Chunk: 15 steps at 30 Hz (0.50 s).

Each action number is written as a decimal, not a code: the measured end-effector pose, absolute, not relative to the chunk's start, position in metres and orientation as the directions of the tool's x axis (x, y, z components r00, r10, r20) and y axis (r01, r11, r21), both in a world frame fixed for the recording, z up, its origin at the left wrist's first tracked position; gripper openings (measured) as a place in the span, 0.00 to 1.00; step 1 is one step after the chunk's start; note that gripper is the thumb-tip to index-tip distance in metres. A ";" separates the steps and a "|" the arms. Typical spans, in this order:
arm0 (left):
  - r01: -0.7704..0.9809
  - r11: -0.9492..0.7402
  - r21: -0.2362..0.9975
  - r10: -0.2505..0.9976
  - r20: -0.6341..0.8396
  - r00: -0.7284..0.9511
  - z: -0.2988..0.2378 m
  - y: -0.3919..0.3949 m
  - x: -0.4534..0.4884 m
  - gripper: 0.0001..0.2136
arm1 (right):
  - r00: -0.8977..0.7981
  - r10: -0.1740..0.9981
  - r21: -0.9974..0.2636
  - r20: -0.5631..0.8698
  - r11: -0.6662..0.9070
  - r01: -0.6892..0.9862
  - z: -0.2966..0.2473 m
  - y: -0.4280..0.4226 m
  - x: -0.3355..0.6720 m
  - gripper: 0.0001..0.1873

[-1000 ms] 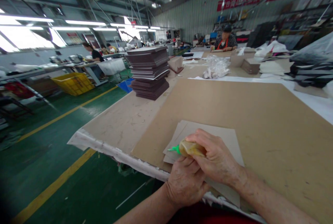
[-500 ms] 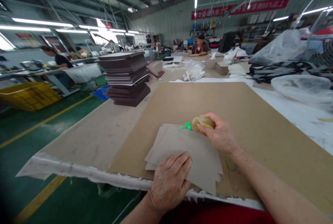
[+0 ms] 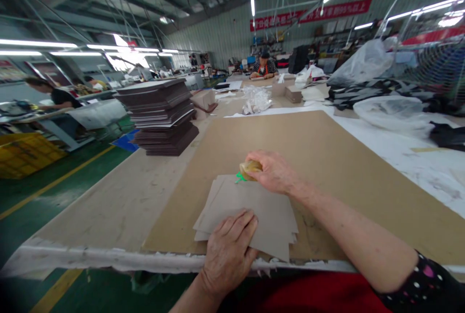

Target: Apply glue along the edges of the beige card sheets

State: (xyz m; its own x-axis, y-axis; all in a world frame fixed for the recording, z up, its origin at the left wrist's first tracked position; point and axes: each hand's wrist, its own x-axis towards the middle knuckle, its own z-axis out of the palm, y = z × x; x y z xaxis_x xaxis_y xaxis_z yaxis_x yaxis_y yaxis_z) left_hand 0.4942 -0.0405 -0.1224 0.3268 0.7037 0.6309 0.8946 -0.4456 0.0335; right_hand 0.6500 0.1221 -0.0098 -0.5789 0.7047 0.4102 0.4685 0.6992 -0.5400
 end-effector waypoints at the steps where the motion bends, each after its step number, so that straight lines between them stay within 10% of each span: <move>1: 0.894 -0.446 0.034 0.705 0.629 0.328 -0.122 -0.041 0.494 0.19 | -0.589 0.704 -0.529 0.396 0.700 0.480 -0.004 0.122 0.654 0.02; 15: 0.898 -0.439 0.029 0.730 0.594 0.338 -0.121 -0.040 0.492 0.19 | -0.528 0.803 -0.491 0.278 0.591 0.640 0.010 0.110 0.748 0.03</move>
